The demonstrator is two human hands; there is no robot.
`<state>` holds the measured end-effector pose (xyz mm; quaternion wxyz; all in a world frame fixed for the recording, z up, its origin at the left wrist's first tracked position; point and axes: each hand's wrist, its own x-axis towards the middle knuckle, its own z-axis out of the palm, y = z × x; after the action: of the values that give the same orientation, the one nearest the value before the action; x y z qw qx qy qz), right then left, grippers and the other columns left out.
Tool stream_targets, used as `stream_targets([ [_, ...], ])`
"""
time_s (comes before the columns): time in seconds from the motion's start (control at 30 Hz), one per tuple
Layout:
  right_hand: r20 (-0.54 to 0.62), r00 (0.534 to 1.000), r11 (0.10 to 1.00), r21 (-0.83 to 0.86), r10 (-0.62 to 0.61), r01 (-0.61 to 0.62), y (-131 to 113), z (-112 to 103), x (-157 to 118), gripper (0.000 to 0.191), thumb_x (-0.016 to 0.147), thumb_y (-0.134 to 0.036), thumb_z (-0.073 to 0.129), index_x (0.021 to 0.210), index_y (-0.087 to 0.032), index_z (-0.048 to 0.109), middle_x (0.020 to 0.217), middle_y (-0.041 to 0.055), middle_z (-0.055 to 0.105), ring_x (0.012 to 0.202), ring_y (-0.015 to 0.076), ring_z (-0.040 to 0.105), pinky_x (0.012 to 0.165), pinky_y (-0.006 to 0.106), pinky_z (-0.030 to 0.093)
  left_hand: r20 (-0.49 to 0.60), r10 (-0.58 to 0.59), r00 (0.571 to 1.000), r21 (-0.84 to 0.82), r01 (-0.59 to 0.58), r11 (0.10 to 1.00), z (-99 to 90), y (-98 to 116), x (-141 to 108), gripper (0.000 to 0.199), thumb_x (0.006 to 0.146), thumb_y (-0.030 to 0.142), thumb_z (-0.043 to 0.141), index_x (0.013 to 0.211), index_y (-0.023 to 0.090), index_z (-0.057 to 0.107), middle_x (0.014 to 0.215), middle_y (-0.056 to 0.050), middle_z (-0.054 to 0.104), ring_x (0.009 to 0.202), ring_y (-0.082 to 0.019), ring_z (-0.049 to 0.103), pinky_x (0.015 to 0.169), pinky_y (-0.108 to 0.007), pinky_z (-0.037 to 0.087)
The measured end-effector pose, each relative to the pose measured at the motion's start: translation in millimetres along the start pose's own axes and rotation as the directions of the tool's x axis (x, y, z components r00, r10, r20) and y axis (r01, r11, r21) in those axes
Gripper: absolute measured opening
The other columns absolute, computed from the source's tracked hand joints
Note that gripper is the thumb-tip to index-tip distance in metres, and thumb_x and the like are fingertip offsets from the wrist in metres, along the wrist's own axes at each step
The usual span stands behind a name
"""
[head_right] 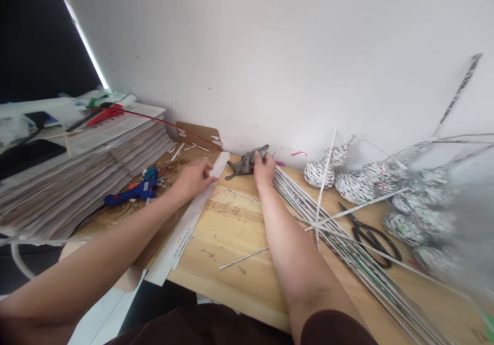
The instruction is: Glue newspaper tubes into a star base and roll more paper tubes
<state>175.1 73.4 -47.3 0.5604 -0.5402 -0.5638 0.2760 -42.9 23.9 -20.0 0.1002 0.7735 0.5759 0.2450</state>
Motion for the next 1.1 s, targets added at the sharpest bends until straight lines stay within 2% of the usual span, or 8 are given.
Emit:
stream_targets([
  [0.17, 0.191, 0.968, 0.959, -0.201, -0.160, 0.198, -15, 8, -18, 0.025, 0.072, -0.043, 0.068, 0.077, -0.018, 0.068, 0.076, 0.0030, 0.064, 0.073, 0.0186, 0.058, 0.070, 0.029, 0.045, 0.093, -0.144, 0.985, 0.129, 0.131, 0.983, 0.2, -12, -10, 0.047, 0.069, 0.056, 0.068, 0.093, 0.016, 0.066, 0.094, -0.015, 0.069, 0.086, -0.031, 0.064, 0.072, -0.035, 0.045],
  [0.3, 0.277, 0.942, 0.887, -0.363, -0.188, 0.284, -18, 8, -20, 0.034, 0.082, -0.047, 0.057, 0.067, -0.019, 0.068, 0.071, 0.0039, 0.063, 0.076, 0.0190, 0.058, 0.074, 0.030, 0.042, 0.084, -0.189, 0.978, 0.082, 0.183, 0.980, -1.4, -15, -7, 0.044, 0.067, 0.053, 0.071, 0.091, 0.016, 0.066, 0.091, -0.014, 0.070, 0.085, -0.031, 0.064, 0.070, -0.035, 0.044],
  [0.4, 0.223, 0.962, 0.844, -0.474, -0.159, 0.250, -11, 4, -15, 0.036, 0.086, -0.040, 0.050, 0.062, -0.018, 0.065, 0.066, 0.0050, 0.062, 0.075, 0.0208, 0.058, 0.075, 0.032, 0.042, 0.075, -0.199, 0.977, 0.049, 0.196, 0.979, -3.9, -16, -5, 0.034, 0.067, 0.045, 0.073, 0.085, 0.017, 0.068, 0.087, -0.011, 0.071, 0.084, -0.029, 0.065, 0.069, -0.033, 0.043],
  [0.53, 0.097, 0.986, 0.821, -0.546, -0.136, 0.167, -5, 4, -13, 0.018, 0.080, -0.029, 0.057, 0.088, -0.018, 0.069, 0.087, 0.0076, 0.067, 0.088, 0.0233, 0.058, 0.082, 0.035, 0.042, 0.063, -0.220, 0.974, 0.032, 0.218, 0.975, -6.6, -18, -4, 0.024, 0.068, 0.040, 0.072, 0.077, 0.019, 0.069, 0.083, -0.009, 0.072, 0.077, -0.025, 0.064, 0.066, -0.031, 0.042],
  [0.67, -0.023, 0.993, 0.815, -0.573, -0.117, 0.083, -10, 5, -19, 0.038, 0.076, -0.030, 0.062, 0.109, -0.014, 0.061, 0.107, 0.0146, 0.061, 0.098, 0.0272, 0.056, 0.086, 0.040, 0.042, 0.027, -0.216, 0.976, -0.032, 0.217, 0.976, -8.6, -20, -6, 0.023, 0.070, 0.042, 0.070, 0.076, 0.020, 0.072, 0.082, -0.007, 0.073, 0.075, -0.023, 0.064, 0.064, -0.030, 0.043],
  [0.8, -0.064, 0.981, 0.772, -0.628, -0.181, 0.101, -19, 4, -24, 0.040, 0.075, -0.034, 0.066, 0.111, -0.018, 0.061, 0.114, 0.0156, 0.057, 0.106, 0.0327, 0.051, 0.088, 0.046, 0.037, 0.001, -0.182, 0.983, -0.056, 0.181, 0.982, -11.9, -22, -8, 0.020, 0.074, 0.038, 0.067, 0.079, 0.022, 0.076, 0.086, -0.008, 0.075, 0.079, -0.025, 0.066, 0.069, -0.033, 0.045],
  [0.9, 0.057, 0.958, 0.752, -0.606, -0.283, 0.258, -25, 5, -25, 0.023, 0.084, -0.035, 0.059, 0.099, -0.020, 0.068, 0.102, 0.0114, 0.063, 0.102, 0.0293, 0.051, 0.087, 0.041, 0.035, -0.017, -0.174, 0.985, -0.051, 0.173, 0.984, -15.2, -21, -9, 0.018, 0.077, 0.034, 0.063, 0.081, 0.023, 0.077, 0.087, -0.008, 0.076, 0.082, -0.026, 0.067, 0.072, -0.034, 0.046],
  [1.1, 0.312, 0.900, 0.742, -0.516, -0.304, 0.429, -31, 13, -25, 0.034, 0.093, -0.040, 0.047, 0.086, -0.020, 0.075, 0.078, 0.0070, 0.067, 0.083, 0.0226, 0.055, 0.081, 0.035, 0.036, -0.063, -0.157, 0.986, -0.084, 0.151, 0.985, -19.4, -21, -12, 0.023, 0.080, 0.037, 0.060, 0.086, 0.023, 0.077, 0.093, -0.007, 0.076, 0.088, -0.028, 0.067, 0.077, -0.035, 0.047],
])
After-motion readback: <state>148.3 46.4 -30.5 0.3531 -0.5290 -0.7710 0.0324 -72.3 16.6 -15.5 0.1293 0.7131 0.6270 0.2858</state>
